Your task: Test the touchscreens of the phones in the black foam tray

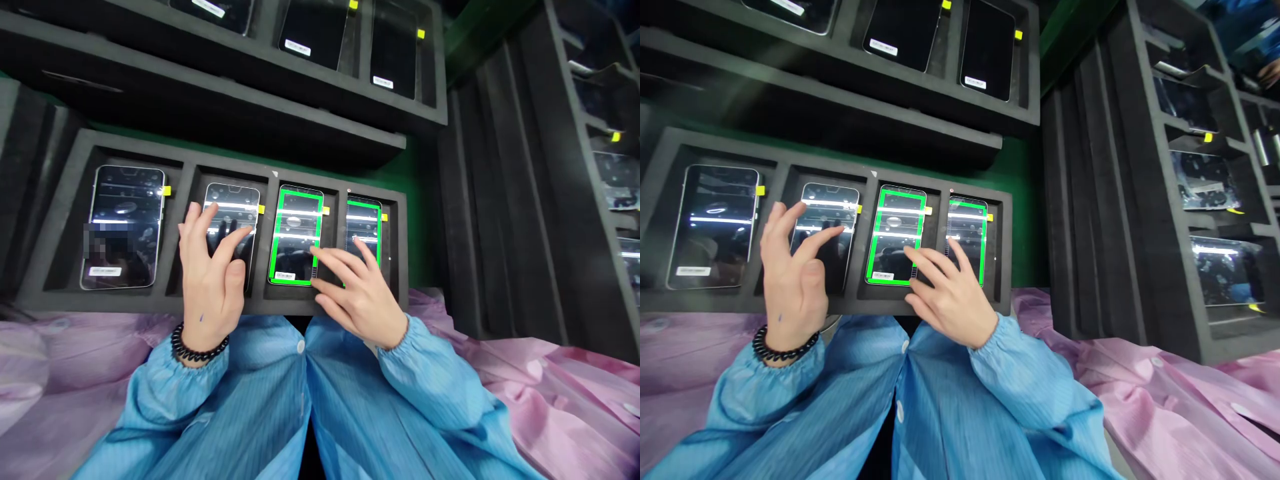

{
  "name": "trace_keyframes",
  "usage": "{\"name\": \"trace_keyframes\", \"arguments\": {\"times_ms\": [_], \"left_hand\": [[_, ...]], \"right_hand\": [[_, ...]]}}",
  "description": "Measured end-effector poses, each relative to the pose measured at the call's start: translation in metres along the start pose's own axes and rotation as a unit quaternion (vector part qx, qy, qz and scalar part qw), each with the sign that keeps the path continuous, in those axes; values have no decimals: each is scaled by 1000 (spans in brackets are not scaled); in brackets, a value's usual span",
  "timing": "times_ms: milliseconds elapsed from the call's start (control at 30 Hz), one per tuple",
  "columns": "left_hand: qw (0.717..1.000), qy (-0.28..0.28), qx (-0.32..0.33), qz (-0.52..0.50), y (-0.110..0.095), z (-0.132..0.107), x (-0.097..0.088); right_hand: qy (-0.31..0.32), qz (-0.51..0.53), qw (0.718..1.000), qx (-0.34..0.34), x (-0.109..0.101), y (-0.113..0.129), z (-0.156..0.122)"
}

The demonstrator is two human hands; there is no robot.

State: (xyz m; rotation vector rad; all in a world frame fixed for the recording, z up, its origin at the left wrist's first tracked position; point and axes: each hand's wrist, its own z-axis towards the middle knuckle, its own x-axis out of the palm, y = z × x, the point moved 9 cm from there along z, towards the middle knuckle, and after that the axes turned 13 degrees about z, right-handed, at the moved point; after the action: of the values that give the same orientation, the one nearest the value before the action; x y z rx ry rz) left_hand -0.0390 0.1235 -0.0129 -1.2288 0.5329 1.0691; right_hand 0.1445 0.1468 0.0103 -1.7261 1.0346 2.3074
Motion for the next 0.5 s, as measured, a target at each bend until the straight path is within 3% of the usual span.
{"name": "trace_keyframes", "arguments": {"times_ms": [100,300,500], "left_hand": [[1000,6,-7,5,0,0,0],[1000,4,-7,4,1,1,1],[1000,-1,0,4,0,1,-1]], "right_hand": [[8,39,999,-8,2,4,-4],[-36,51,998,4,-12,-8,1],[-20,22,999,-31,-2,-4,-2]]}}
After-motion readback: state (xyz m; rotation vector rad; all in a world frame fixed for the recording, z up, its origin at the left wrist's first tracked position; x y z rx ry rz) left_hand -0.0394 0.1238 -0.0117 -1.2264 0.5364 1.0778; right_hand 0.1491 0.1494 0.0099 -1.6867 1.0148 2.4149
